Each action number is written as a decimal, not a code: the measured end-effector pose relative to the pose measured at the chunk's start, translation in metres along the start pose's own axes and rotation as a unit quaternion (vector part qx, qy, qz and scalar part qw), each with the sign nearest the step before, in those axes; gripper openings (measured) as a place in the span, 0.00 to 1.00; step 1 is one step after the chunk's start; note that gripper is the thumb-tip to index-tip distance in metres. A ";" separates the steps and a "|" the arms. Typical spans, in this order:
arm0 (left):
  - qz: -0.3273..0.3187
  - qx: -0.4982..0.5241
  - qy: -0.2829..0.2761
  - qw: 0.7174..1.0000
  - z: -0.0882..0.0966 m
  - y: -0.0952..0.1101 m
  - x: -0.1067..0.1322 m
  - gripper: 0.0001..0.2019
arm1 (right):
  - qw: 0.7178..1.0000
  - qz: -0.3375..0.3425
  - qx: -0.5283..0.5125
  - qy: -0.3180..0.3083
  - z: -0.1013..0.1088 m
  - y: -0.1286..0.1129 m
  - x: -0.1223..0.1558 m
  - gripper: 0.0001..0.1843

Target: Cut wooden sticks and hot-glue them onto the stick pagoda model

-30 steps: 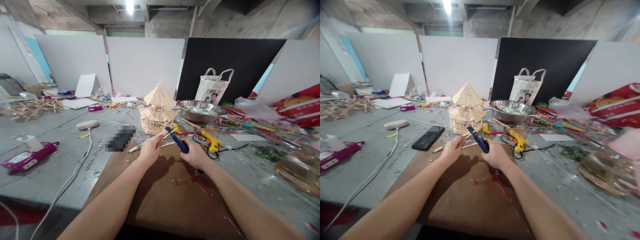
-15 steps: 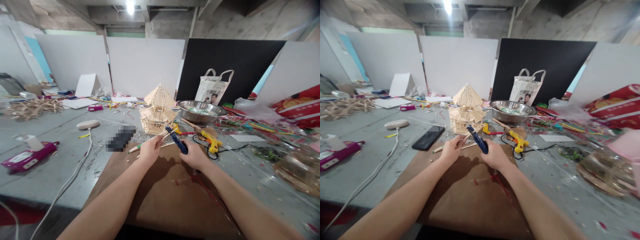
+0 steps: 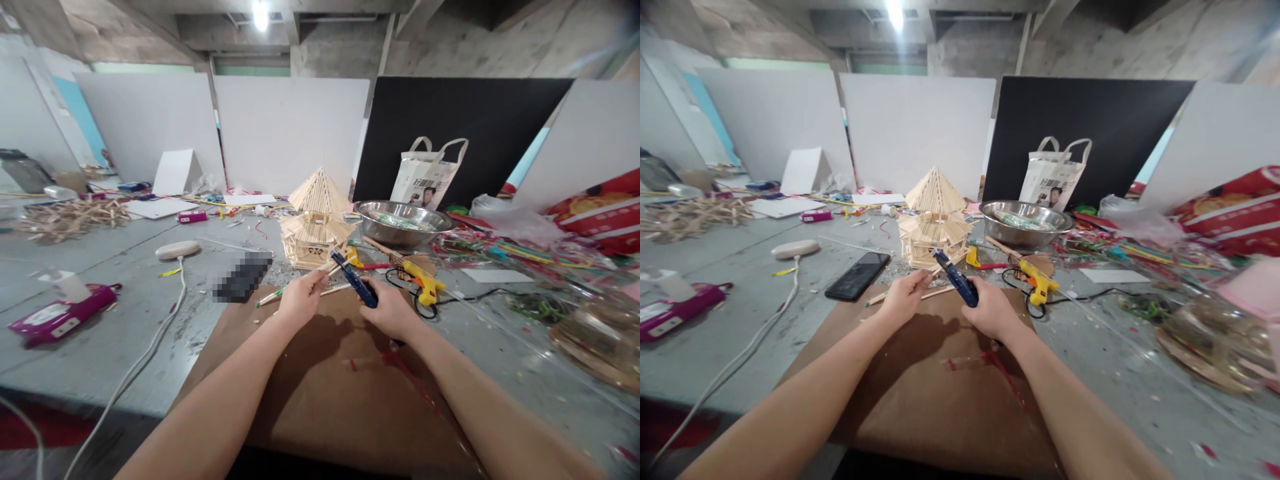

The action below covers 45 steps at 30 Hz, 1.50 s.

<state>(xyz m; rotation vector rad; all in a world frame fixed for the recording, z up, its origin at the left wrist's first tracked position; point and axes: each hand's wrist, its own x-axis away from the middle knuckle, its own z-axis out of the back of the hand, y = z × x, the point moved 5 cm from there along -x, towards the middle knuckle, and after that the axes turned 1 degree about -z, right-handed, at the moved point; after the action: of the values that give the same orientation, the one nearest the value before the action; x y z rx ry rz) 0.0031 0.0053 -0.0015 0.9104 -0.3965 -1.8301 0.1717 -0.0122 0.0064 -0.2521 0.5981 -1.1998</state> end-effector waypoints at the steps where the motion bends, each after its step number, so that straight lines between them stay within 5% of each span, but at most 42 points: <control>1: -0.003 0.009 -0.006 1.000 0.000 0.000 -0.001 0.15 | 1.000 0.001 0.002 0.000 0.001 -0.001 0.000 0.22; 14: -0.022 0.152 -0.085 0.984 -0.003 -0.004 -0.006 0.14 | 0.999 0.014 0.035 -0.010 -0.002 0.003 0.000 0.22; 26: -0.011 0.011 0.039 0.999 -0.002 -0.005 0.001 0.13 | 0.999 -0.007 0.030 -0.020 -0.003 -0.002 0.000 0.18; 45: -0.026 0.119 -0.036 0.992 0.000 -0.002 -0.005 0.11 | 0.999 0.009 0.028 -0.018 -0.002 0.001 0.000 0.24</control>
<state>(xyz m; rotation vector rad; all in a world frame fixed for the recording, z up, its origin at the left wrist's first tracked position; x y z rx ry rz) 0.0027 0.0107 -0.0003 1.0261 -0.6513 -1.8952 0.1717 -0.0115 0.0044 -0.2199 0.5343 -1.1902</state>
